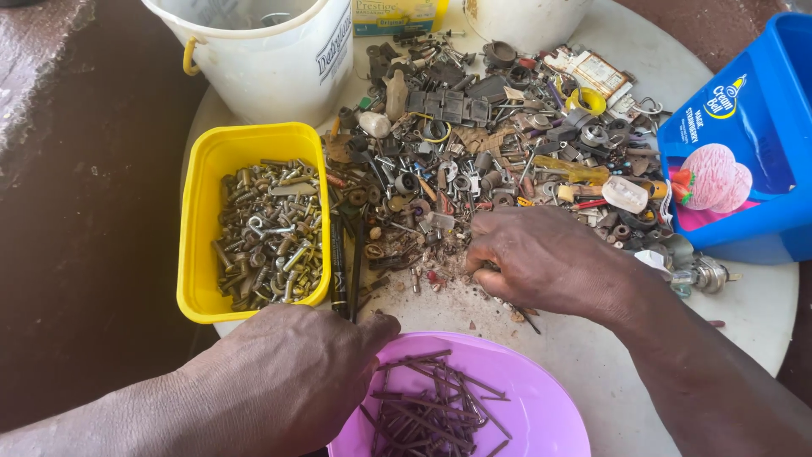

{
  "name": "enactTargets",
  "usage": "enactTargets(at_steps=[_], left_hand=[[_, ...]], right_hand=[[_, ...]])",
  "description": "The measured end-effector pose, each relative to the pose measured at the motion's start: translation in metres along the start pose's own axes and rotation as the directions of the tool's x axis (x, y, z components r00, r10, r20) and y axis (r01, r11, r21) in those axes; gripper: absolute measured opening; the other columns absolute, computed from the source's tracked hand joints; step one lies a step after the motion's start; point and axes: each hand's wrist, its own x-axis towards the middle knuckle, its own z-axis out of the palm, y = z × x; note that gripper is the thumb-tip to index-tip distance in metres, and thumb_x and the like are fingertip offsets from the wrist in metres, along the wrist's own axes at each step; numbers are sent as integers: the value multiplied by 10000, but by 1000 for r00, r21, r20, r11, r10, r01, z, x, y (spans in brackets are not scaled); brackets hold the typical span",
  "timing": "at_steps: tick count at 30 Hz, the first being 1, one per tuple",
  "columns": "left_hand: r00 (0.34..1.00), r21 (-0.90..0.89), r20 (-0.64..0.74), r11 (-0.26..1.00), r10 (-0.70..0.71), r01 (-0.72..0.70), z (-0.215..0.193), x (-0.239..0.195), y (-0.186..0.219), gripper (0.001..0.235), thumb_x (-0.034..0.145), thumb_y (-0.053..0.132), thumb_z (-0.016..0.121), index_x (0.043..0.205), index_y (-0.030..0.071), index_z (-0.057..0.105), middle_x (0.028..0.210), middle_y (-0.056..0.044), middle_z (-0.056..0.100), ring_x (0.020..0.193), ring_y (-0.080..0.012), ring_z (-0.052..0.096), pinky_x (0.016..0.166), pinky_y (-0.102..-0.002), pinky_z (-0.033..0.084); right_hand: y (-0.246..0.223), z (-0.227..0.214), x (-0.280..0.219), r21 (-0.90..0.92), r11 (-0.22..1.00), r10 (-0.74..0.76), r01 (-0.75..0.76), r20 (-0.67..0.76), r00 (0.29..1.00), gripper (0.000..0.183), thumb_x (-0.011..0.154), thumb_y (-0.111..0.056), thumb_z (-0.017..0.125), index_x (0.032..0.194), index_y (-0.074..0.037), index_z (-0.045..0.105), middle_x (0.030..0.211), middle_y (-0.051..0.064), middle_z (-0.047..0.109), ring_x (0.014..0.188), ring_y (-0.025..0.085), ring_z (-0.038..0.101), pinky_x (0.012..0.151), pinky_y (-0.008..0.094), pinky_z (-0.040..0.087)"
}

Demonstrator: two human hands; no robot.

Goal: Sorting various metal hardware and electronic components from a central pile into separate bins.

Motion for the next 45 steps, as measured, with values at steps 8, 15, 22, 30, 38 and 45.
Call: enactTargets(at_steps=[8,15,22,30,38,45], left_hand=[[1000,20,-11,1000,23,-23,-2,1,1,177,978,209,486,1140,269,526,776,-80,730,702,-427,730,582,-600,560],[998,14,-49,999,37,-36,4,2,-2,96,1026,269,484,1106,260,537,746,-83,727,660,-409,726,566,-586,557],[998,-34,-64,999,20,-22,6,5,-4,70,1046,329,538,1066,263,550,721,-76,705,656,-388,724,551,-565,545],[999,-16,-50,1000,13,-14,6,3,-4,62,1033,283,490,1054,272,547,721,-52,707,645,-375,732,534,-552,558],[1000,35,-6,999,3,-3,-1,1,2,127,1000,249,511,1122,278,521,771,-51,725,689,-401,736,548,-581,564],[998,-34,-53,999,38,-39,8,3,-5,63,1010,262,521,1056,253,563,766,-57,729,700,-388,744,581,-572,567]], right_hand=[[0,-7,1,137,990,44,-44,6,999,113,832,-288,606,817,-252,712,899,-63,686,838,224,677,709,477,510],[18,-32,-20,402,906,-64,129,-172,983,104,888,-310,715,843,-219,739,841,-54,670,779,151,648,739,347,487],[-33,-59,-47,640,520,-551,565,-254,795,244,1040,-213,655,1216,-81,759,1010,75,751,856,217,770,774,338,615],[30,-49,-39,435,894,-11,107,-217,976,177,949,-307,720,1024,-234,863,898,-84,836,766,94,774,716,290,546],[4,-23,-17,258,962,47,-95,186,981,169,887,-429,722,890,-328,858,921,-136,781,915,97,757,802,362,545],[-9,-15,-15,124,985,97,-120,178,979,158,849,-321,607,740,-283,716,885,-123,746,890,164,717,739,426,519]])
